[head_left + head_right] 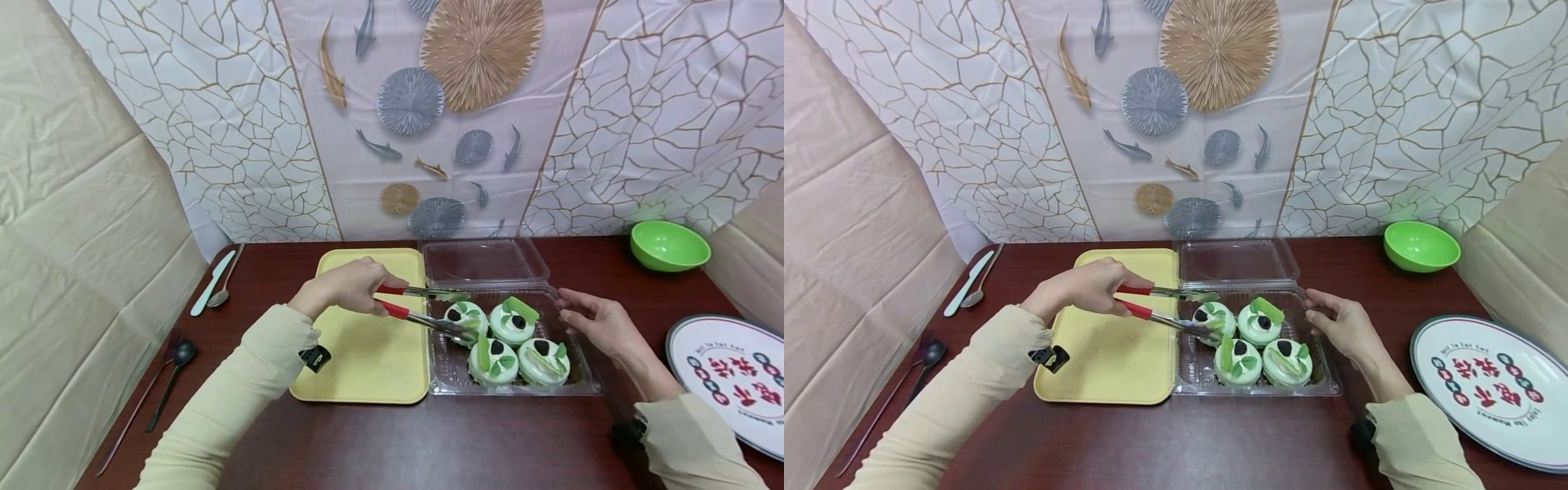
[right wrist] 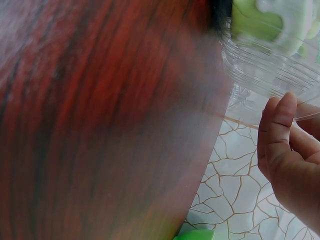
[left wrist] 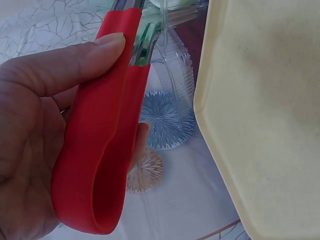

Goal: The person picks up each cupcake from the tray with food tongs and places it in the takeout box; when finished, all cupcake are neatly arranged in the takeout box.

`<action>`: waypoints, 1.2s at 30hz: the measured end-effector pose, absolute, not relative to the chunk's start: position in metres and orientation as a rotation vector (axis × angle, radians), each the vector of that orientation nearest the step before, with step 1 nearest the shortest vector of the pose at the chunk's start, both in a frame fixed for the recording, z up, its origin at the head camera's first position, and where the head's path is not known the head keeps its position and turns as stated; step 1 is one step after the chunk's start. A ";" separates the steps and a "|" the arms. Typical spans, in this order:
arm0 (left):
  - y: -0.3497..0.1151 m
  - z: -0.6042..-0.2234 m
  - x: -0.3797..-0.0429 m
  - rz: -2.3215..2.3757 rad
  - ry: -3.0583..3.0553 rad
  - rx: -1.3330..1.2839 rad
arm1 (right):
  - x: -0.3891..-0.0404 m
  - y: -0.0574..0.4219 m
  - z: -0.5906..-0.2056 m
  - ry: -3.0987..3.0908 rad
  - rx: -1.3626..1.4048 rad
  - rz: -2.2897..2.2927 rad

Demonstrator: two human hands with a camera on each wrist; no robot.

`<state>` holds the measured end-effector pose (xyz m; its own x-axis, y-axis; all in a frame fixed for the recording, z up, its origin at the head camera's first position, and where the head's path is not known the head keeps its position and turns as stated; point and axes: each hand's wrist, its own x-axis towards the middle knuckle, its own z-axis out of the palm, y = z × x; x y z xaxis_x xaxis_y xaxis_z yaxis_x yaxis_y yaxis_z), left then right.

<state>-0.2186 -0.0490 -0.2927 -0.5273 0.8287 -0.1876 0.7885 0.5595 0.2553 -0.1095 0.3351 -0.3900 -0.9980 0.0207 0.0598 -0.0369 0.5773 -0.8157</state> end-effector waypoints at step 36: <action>-0.046 -0.293 -0.211 0.113 2.549 1.306 | -0.110 0.334 -0.390 -2.751 0.007 1.411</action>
